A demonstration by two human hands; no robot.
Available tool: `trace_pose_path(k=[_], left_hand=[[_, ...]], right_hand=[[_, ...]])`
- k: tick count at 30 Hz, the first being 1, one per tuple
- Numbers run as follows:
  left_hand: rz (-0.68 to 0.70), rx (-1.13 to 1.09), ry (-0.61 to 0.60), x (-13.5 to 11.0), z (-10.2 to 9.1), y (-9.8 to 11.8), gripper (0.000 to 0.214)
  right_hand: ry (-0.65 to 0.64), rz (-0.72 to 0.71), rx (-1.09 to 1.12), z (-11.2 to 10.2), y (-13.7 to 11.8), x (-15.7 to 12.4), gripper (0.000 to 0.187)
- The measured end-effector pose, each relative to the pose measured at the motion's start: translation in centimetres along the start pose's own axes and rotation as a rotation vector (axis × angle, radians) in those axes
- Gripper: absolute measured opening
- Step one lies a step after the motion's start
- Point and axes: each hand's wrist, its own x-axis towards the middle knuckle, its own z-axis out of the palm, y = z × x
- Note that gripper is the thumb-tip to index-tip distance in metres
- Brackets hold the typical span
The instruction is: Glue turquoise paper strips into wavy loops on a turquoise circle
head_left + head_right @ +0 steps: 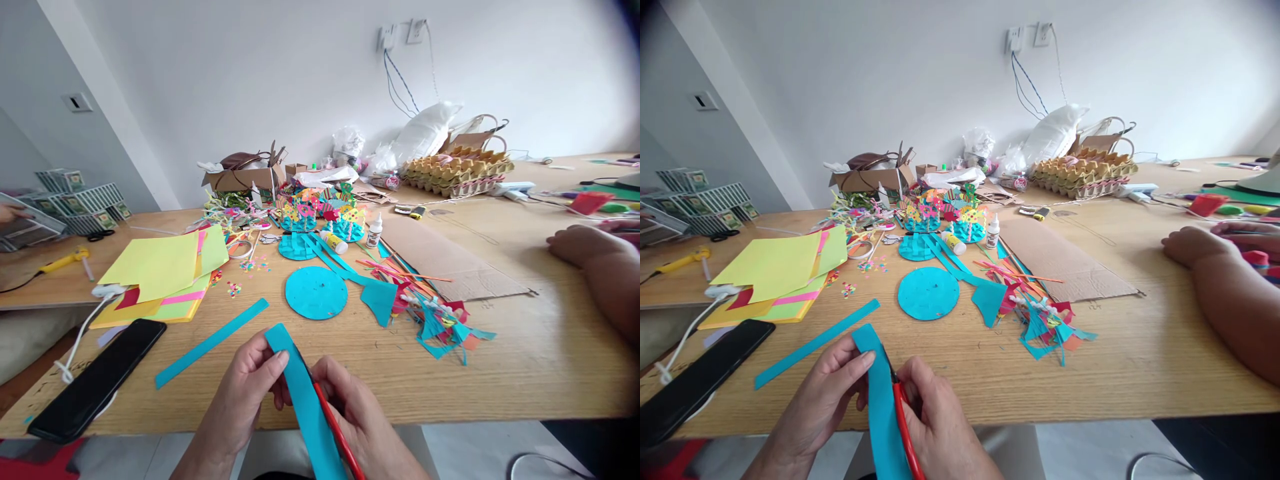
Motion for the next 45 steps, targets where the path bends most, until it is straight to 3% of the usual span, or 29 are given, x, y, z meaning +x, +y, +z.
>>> trace_pose_path(k=[6,18,33,45], left_hand=[[-0.029,-0.031,0.016,0.0,0.0,0.1,0.018],[-0.086,-0.104,-0.021,-0.3,0.7,0.1,0.02],[-0.148,-0.159,-0.023,-0.2,0.5,-0.4,0.019],[-0.17,-0.151,-0.017,-0.5,0.9,-0.2,0.021]], right_hand=[[0.016,-0.045,-0.053,0.3,0.2,0.1,0.033],[0.018,0.014,-0.097,-0.1,-0.4,-0.1,0.033],[0.068,-0.04,-0.105,0.4,0.6,-0.1,0.034],[0.011,0.003,-0.101,-0.2,-0.1,0.0,0.03]])
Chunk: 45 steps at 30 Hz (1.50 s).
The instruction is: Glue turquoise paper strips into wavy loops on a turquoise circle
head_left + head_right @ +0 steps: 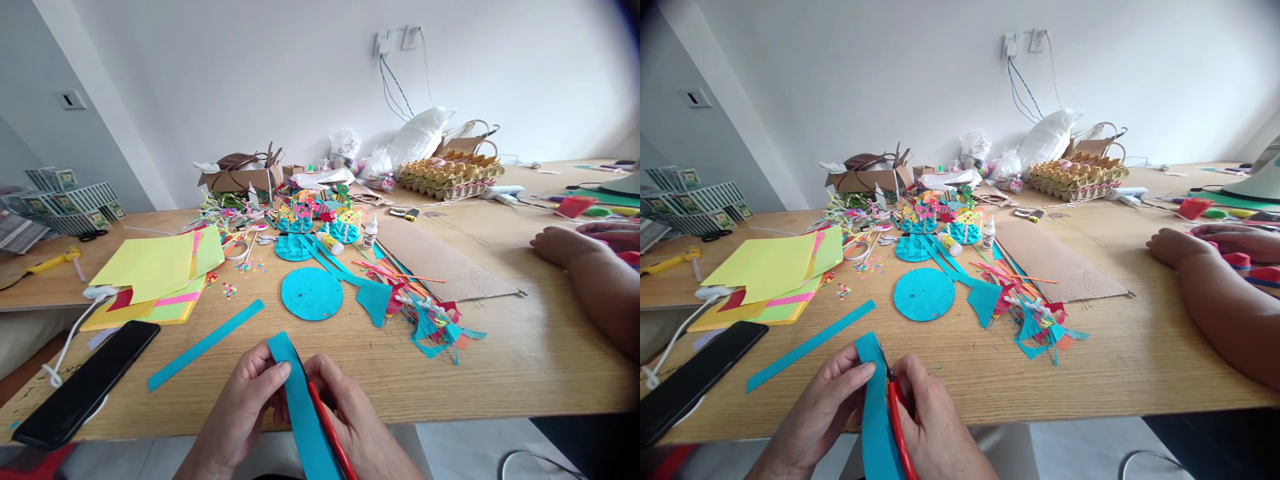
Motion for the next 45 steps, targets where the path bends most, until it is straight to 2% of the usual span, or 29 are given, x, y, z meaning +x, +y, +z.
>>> trace_pose_path(k=[17,25,30,45], left_hand=[[-0.034,0.013,-0.011,0.2,0.0,-0.2,0.023],[-0.048,-0.018,-0.043,0.1,-0.1,-0.2,0.019],[-0.036,-0.023,-0.067,0.2,-0.1,-0.6,0.015],[-0.049,-0.018,-0.085,0.1,-0.2,-0.9,0.016]], right_hand=[[0.069,-0.042,0.002,0.5,0.7,0.1,0.033],[0.002,0.007,-0.038,-0.1,0.3,0.2,0.026],[0.008,0.014,-0.013,-0.2,0.3,0.1,0.024],[0.082,-0.019,0.011,0.5,0.9,0.2,0.034]])
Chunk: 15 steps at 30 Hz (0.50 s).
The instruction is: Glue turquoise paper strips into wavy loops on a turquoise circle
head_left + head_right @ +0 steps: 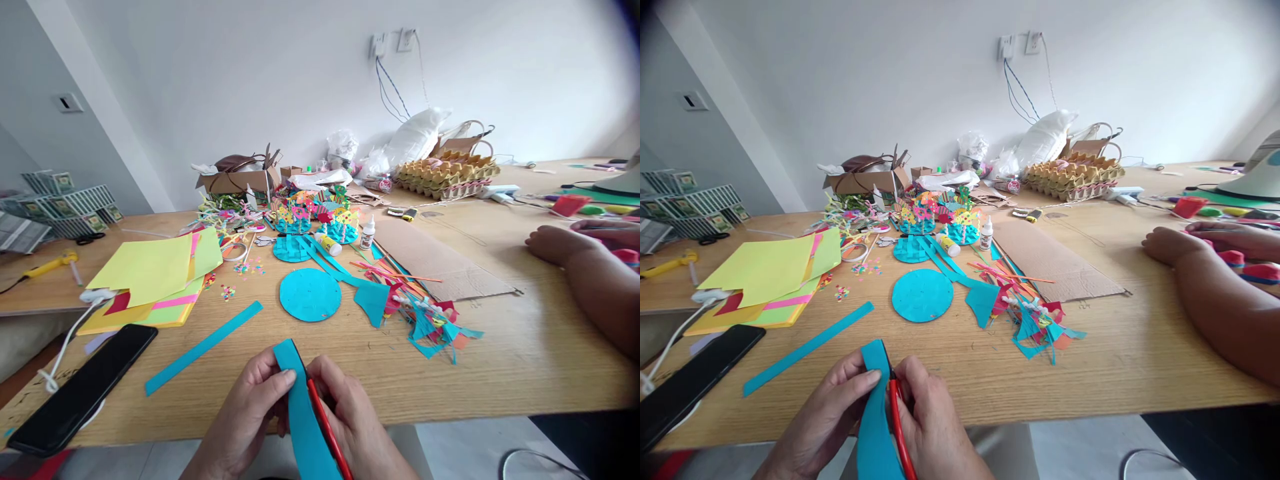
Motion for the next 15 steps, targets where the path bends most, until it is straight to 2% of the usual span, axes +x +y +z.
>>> trace_pose_path(k=[5,10,15], left_hand=[[-0.031,0.004,0.017,-0.09,-0.14,-0.11,0.018],[0.006,-0.01,-0.008,0.22,-0.11,-0.18,0.012],[0.012,0.004,-0.007,0.11,0.12,-0.14,0.016]], right_hand=[[-0.038,0.015,0.0,-0.45,-0.15,0.08,0.031],[-0.081,0.052,0.036,-0.95,-0.8,0.09,0.029],[-0.046,0.041,0.01,-0.72,-0.67,0.14,0.027]])
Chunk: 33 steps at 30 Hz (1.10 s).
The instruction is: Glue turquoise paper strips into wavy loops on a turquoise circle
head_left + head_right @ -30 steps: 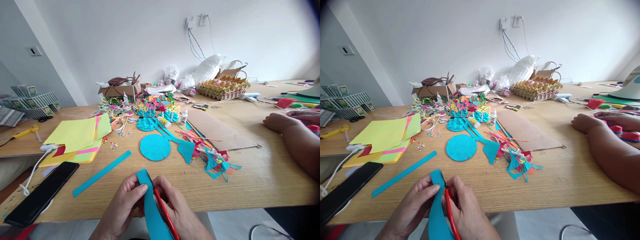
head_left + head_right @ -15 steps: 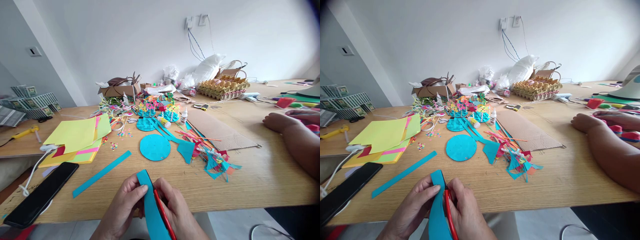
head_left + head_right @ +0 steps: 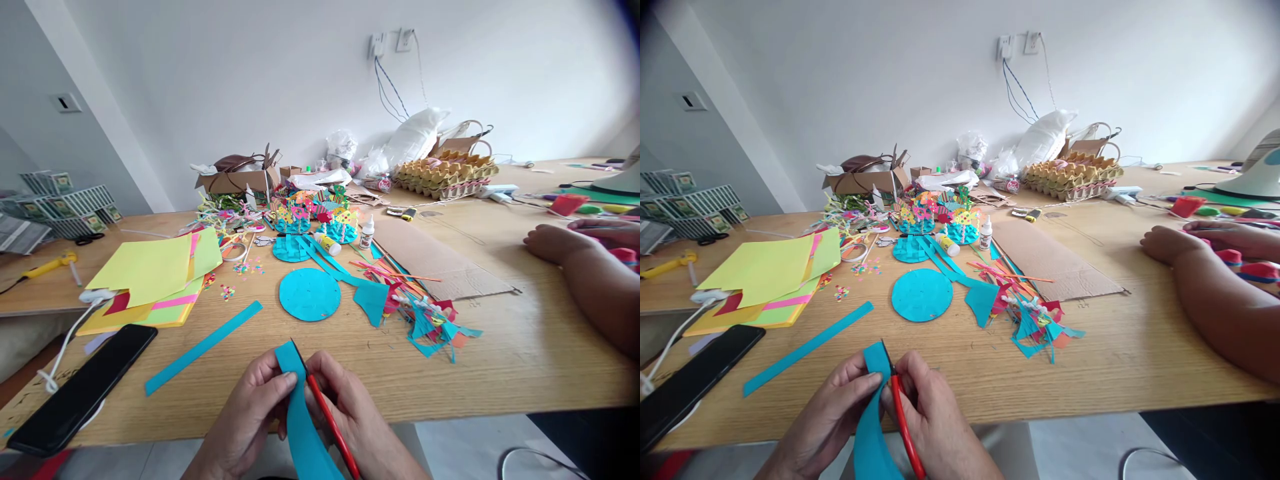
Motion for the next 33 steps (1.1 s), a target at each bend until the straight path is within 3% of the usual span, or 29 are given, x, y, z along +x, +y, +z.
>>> trace_pose_path(k=[5,8,12,15,21,24,27,29,33], left_hand=[[-0.002,0.009,0.013,0.0,0.2,-0.1,0.018],[-0.018,0.018,0.051,-0.1,-0.3,0.4,0.021],[0.124,0.046,0.206,-0.4,-1.7,2.4,0.021],[0.236,0.05,0.32,-0.7,-2.7,4.0,0.021],[0.293,0.092,0.368,-0.4,-3.2,4.5,0.022],[0.314,0.113,0.38,-0.2,-3.0,4.3,0.022],[0.321,0.125,0.361,-0.3,-2.5,4.4,0.023],[0.332,0.124,0.349,-0.4,-2.1,4.6,0.023],[0.397,0.092,0.397,-0.9,-2.5,4.9,0.021]], right_hand=[[0.042,-0.019,-0.053,0.2,0.7,0.3,0.028],[0.09,-0.004,-0.166,-0.7,0.7,0.7,0.022],[0.114,0.116,-0.612,-3.1,0.1,1.3,0.017],[0.045,0.189,-0.956,-4.8,-0.1,1.6,0.02],[-0.057,0.238,-1.256,-6.1,-0.2,1.9,0.018],[-0.047,0.161,-1.148,-6.1,-1.2,1.9,0.024],[0.001,-0.004,-0.722,-4.9,-2.5,1.6,0.028],[-0.003,-0.032,-0.435,-3.4,-3.1,1.5,0.033],[-0.288,0.044,-0.169,-1.1,-3.1,2.2,0.015]])
